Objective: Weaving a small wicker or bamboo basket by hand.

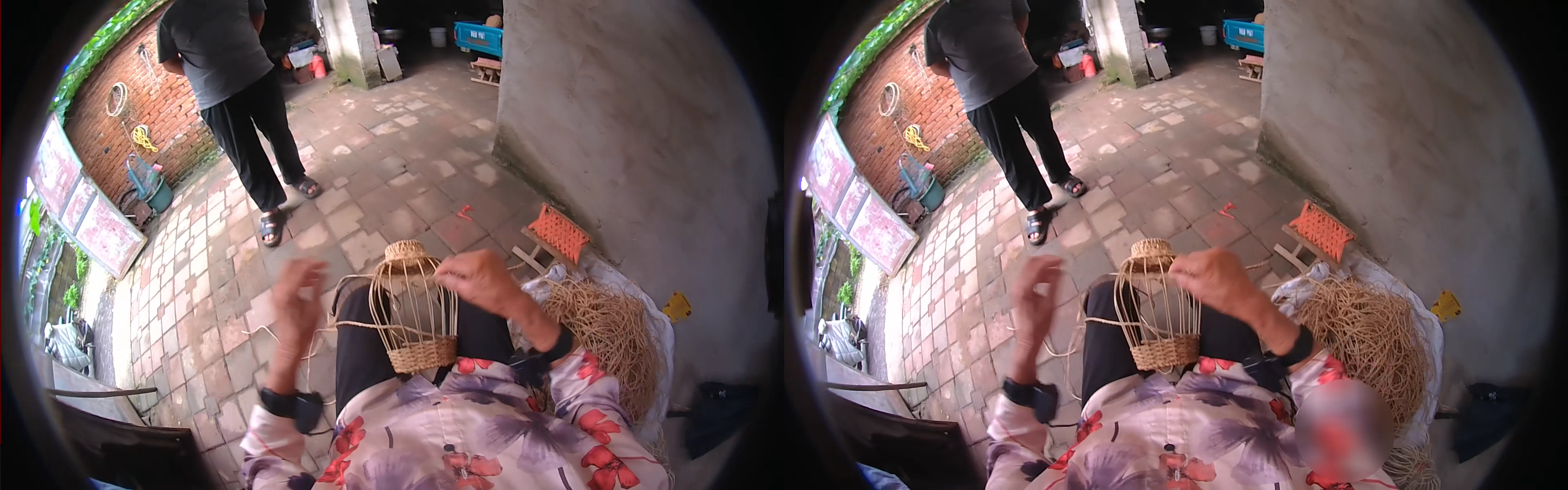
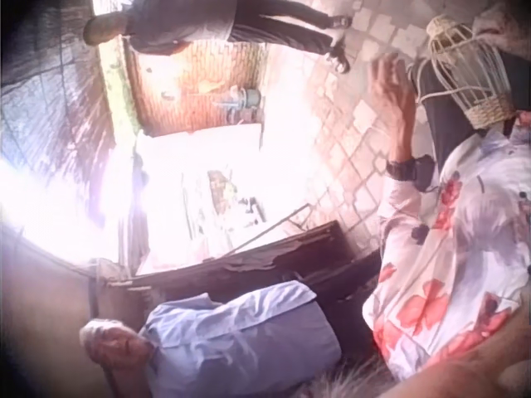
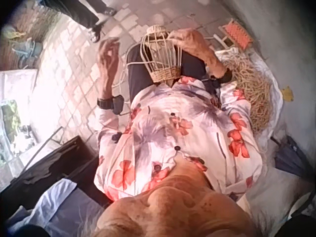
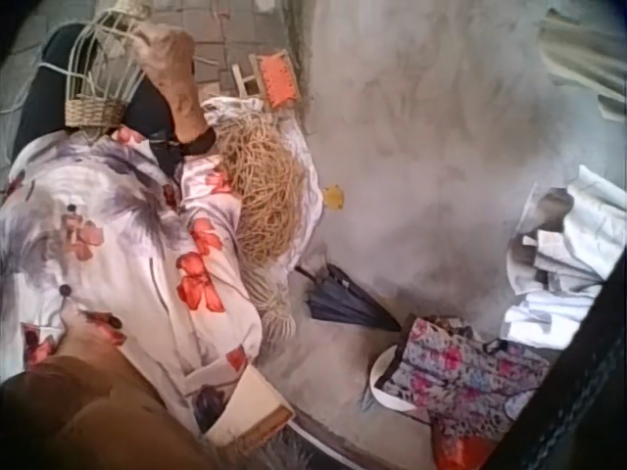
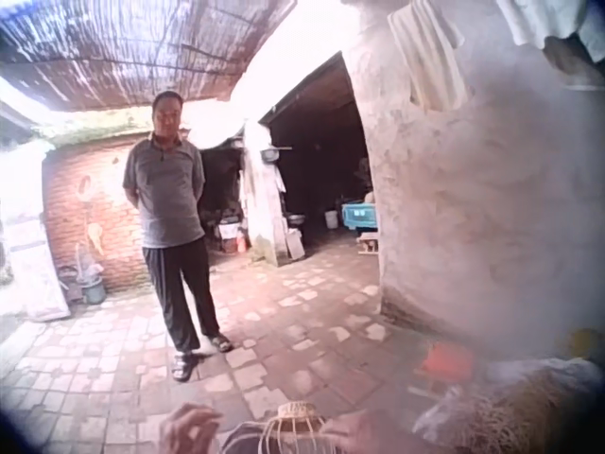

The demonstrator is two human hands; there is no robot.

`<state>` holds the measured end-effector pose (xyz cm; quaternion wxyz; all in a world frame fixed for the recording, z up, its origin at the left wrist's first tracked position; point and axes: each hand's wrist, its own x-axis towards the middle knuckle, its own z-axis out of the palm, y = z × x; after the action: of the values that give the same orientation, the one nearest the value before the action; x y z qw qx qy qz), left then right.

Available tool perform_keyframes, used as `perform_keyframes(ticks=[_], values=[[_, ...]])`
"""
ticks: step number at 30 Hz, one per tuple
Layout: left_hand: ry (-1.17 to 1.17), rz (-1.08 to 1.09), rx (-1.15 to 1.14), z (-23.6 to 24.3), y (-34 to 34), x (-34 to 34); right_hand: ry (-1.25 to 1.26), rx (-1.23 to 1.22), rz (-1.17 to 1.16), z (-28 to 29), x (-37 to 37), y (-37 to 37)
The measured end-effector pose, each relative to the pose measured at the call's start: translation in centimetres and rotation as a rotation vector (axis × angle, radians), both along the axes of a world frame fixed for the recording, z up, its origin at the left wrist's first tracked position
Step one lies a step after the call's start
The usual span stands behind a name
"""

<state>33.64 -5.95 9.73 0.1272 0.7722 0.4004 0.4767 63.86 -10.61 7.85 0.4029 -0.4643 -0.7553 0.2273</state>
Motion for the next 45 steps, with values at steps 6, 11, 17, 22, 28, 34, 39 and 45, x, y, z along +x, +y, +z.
perform_keyframes(ticks=[6,11,17,22,28,34,39,45], values=[[0.031,-0.320,-0.264,0.1,-4.7,6.6,-0.004,0.078,0.153,1.0,-2.7,-0.5],[0.068,-0.214,-0.245,-1.9,-4.5,4.3,0.115,-0.092,0.077,-0.3,1.7,-0.6],[0.047,-0.048,-0.276,-3.7,-5.2,1.8,0.347,-0.333,-0.064,-1.9,3.6,-1.4],[0.270,-0.007,-0.013,-2.2,-5.2,3.1,0.502,-0.461,-0.020,-0.4,0.6,-1.8],[0.066,-0.190,-0.182,-2.7,-6.7,5.2,0.364,-0.374,0.226,-0.9,-4.7,-1.3],[-0.032,-0.027,-0.552,-6.0,-7.0,2.7,-0.080,-0.005,-0.194,-2.8,-5.8,-0.7],[-0.123,0.037,-0.606,-6.7,-7.5,2.3,-0.166,0.119,-0.315,-5.3,-6.8,-0.3],[-0.087,0.073,-0.589,-5.2,-8.2,1.6,0.347,-0.180,-0.241,-8.5,-1.4,-0.3]])
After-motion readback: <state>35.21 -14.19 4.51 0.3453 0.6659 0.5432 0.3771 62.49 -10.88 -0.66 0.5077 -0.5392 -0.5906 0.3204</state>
